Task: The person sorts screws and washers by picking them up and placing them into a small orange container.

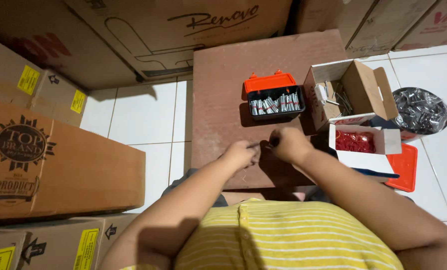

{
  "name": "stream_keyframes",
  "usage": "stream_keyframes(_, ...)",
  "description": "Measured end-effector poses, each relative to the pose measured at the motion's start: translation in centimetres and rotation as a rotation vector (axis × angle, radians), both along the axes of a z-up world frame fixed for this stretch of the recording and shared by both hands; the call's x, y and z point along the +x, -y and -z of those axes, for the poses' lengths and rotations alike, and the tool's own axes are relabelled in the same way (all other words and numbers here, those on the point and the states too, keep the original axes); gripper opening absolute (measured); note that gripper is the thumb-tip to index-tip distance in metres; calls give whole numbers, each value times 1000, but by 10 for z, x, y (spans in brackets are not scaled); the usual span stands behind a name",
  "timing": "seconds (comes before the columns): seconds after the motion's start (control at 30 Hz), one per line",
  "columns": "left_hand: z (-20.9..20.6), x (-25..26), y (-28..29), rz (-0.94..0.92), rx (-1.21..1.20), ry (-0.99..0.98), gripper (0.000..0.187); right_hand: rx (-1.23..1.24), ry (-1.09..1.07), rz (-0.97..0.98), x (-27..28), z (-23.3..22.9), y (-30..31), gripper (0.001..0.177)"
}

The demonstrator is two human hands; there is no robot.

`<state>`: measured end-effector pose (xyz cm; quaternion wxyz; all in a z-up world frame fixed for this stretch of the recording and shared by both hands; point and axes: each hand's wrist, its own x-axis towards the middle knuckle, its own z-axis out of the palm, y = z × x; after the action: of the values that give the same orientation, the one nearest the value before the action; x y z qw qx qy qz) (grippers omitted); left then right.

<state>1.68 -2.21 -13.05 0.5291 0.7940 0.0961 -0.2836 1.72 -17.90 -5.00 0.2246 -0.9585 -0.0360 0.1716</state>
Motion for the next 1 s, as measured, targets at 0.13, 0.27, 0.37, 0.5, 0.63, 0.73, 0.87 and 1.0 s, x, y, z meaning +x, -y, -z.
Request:
stream_keyframes(0.13, 10, 3, 7, -157, -237, -218, 49, -28, -14, 14, 7, 51, -2, 30)
stream_keyframes(0.27, 93, 25, 17, -191, -338, -216, 45, -1, -12, 44, 9, 56, -3, 29)
stream_keyframes(0.37, 48, 19, 13, -169, -329, -229, 46, 15, -10, 84, 14, 47, 1, 28)
stream_keyframes(0.5, 6, 11, 12, -158, -280, -237, 45, 2, -27, 150, 17, 41, 7, 33)
stream_keyframes(0.63, 26, 17, 25, -199, -228, -226, 38, 33, -101, 193, 15, 48, 3, 31)
stream_keyframes(0.73, 45, 28, 27, 91, 264, 85, 28, 168, -180, 262, 8, 40, 1, 42)
stream_keyframes(0.87, -10, 17, 33, 227, 399, 275, 24, 167, -90, 321, 21, 90, 9, 38)
stream_keyframes(1.0, -46, 1, 32, 349, 459, 517, 19, 309, -77, 363, 13, 61, 2, 28)
